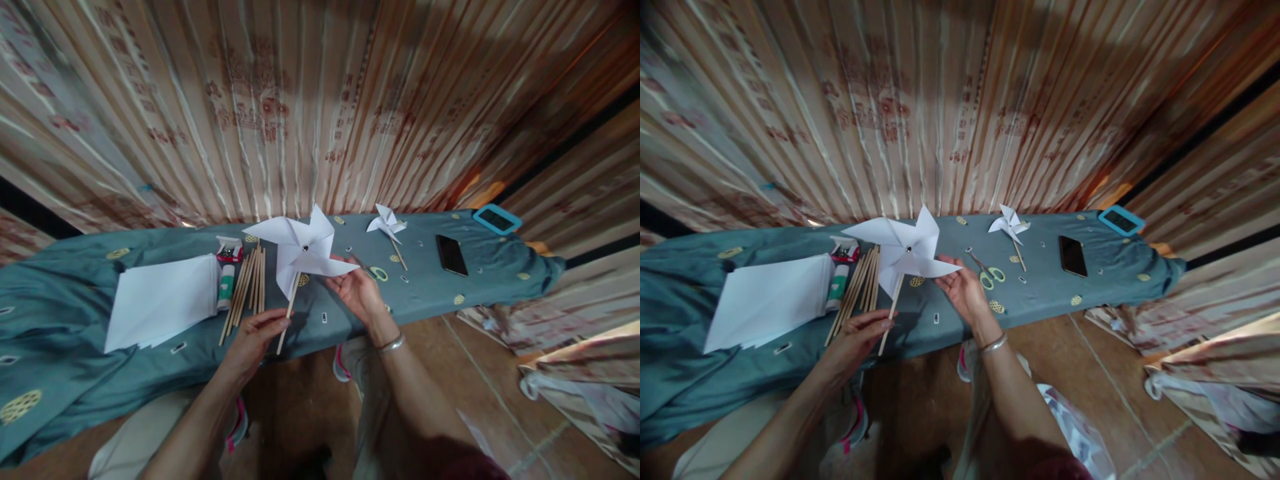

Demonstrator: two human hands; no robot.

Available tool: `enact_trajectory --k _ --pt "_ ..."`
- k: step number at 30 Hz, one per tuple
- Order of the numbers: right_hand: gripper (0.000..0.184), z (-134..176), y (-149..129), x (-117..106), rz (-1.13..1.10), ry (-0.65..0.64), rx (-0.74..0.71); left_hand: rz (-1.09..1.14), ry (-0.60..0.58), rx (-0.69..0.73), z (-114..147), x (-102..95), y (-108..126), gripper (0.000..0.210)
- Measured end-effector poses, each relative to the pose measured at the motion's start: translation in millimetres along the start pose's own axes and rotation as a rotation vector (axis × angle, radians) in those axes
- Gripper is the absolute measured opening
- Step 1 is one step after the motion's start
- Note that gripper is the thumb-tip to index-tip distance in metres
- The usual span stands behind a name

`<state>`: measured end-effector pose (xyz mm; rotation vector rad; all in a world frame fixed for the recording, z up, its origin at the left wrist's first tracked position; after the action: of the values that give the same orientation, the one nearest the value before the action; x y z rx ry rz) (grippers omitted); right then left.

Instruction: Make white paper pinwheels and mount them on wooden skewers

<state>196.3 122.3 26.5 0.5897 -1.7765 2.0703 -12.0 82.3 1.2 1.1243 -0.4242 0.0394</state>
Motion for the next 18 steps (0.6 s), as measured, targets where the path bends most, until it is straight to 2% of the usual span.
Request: enact_trajectory --k 2,5,8,14,18 --pt "0.025 1 10 8 0.072 -0.051 0.060 0.034 -0.006 0.000 0 2.9 1 0.031" --pt "0.031 9 23 28 0.238 -0.226 0.123 0.071 0.006 0.014 -2 5.3 0 0.032" --pt "0.033 15 33 44 0.384 -0.344 0.112 0.052 0.004 0.052 -5 8.0 -1 0.033" --pt "0.036 12 42 50 0.475 -0.288 0.012 -0.094 0.031 0.090 -6 6.3 2 0.036" --pt "0.036 12 42 46 0.551 -0.284 0.030 -0.212 0.140 0.202 -9 -4.3 14 0.039"
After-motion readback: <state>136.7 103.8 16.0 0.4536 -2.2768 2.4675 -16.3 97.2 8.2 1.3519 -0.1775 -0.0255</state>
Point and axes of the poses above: each hand's wrist, its own z-axis away from the middle knuckle, its own x-axis out of the palm, y = z × x, the point moved 5 cm from there along -z, towards the middle knuckle, and after that the axes turned 9 degrees about -y, right-handed, at the moved point
